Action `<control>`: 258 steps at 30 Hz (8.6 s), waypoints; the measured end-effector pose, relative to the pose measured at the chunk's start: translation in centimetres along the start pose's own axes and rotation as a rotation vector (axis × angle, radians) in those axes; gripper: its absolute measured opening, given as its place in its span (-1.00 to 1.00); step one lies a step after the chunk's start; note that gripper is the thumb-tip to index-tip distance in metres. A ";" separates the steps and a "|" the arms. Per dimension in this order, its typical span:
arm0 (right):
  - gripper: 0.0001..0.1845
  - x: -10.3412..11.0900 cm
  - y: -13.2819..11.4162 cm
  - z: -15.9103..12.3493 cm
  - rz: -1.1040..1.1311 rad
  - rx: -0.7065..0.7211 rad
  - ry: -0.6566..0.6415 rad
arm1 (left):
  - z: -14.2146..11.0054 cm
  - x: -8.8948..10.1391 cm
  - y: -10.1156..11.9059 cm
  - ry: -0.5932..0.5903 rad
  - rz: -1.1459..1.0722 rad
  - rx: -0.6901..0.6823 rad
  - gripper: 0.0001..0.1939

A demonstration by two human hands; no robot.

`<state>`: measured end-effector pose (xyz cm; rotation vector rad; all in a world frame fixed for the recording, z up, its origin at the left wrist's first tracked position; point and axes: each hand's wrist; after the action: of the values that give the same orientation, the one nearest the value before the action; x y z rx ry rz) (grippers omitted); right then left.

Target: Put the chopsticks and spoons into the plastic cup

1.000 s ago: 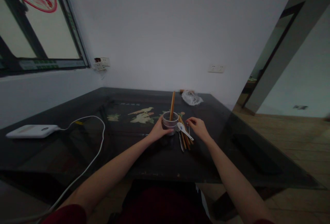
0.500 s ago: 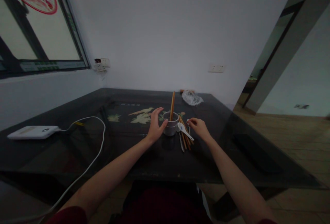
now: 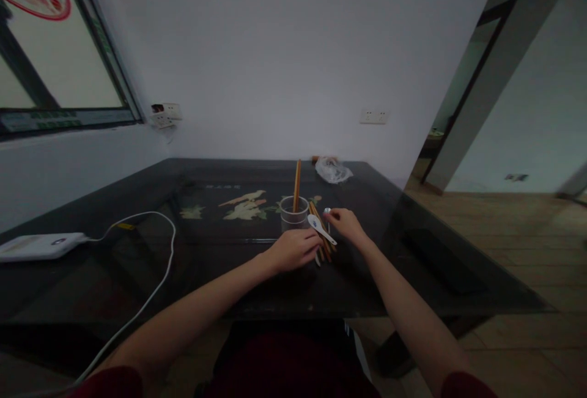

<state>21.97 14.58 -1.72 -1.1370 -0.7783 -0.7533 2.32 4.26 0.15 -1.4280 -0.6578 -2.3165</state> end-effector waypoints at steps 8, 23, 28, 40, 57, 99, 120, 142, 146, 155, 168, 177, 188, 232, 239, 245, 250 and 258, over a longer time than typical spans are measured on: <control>-0.63 0.3 -0.8 -0.9 -0.196 -0.027 -0.149 | 4.5 -2.0 0.1 -0.130 0.148 0.329 -0.74; -0.83 -0.3 -1.0 -1.2 -0.278 -0.033 -0.271 | 4.0 -3.4 0.9 -0.142 0.216 0.519 -0.68; -0.81 -0.8 -0.3 -0.7 -0.207 -0.022 -0.282 | 4.0 -3.4 1.0 -0.161 0.238 0.523 -0.68; -0.77 -0.4 0.6 0.1 -0.151 -0.052 -0.216 | 3.8 -4.0 0.5 -0.165 0.248 0.493 -0.62; -0.69 2.2 0.7 -0.5 -0.322 -0.409 -0.121 | 4.1 -4.2 0.1 -0.218 0.316 0.545 -0.55; -0.67 2.1 0.9 -0.7 -0.334 -0.422 -0.215 | 5.0 -3.7 0.5 -0.270 0.277 0.615 -0.52; -0.68 3.0 0.4 -1.0 -0.329 -0.407 -0.087 | 5.8 -3.7 0.2 -0.297 0.293 0.595 -0.52; -0.72 1.5 -1.0 -1.0 -0.181 -0.225 -0.043 | 5.6 -2.9 0.5 -0.281 0.278 0.632 -0.63; -0.74 1.3 -0.7 -0.5 0.100 -0.131 -0.097 | 5.5 -2.3 0.7 -0.274 0.240 0.636 -0.62; -0.72 1.8 -1.4 -0.9 0.729 -0.122 -0.150 | 5.5 -2.5 0.6 -0.165 0.238 0.572 -0.60; -0.59 1.9 -2.7 -1.5 0.843 0.078 0.087 | 5.2 -2.0 0.1 -0.064 0.218 0.483 -0.59; -0.70 2.0 -3.4 -2.1 0.935 0.197 0.198 | 4.9 -1.5 0.3 0.158 0.154 0.463 -0.67; -0.69 2.3 -3.6 -2.7 0.792 0.252 0.207 | 4.8 -0.7 0.5 0.133 0.204 0.415 -0.72; -0.74 1.6 -3.9 -3.0 0.532 0.396 0.091 | 5.0 3.2 -0.2 0.590 -0.186 0.366 -0.84; -0.76 1.8 -4.0 -3.1 0.553 0.416 0.093 | 4.9 3.5 0.2 0.601 -0.184 0.321 -0.83; -0.74 1.9 -4.0 -3.1 0.540 0.418 0.049 | 4.8 3.4 -0.3 0.612 -0.221 0.311 -0.81; -0.74 2.0 -4.0 -3.2 0.560 0.404 0.020 | 4.8 3.3 -0.4 0.634 -0.227 0.331 -0.83; -0.73 2.0 -3.9 -3.0 0.554 0.395 -0.001 | 4.7 3.1 -0.8 0.590 -0.321 0.334 -0.80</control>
<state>20.20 10.49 1.11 -0.9258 -0.5404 -0.1244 4.07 7.36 4.62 -0.4773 -1.0689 -2.5224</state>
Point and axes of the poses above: each hand's wrist, its own z-axis towards the middle knuckle, its own x-axis out of the back of the hand, y = z × x, and after that the axes turned 8 degrees about -x, right-handed
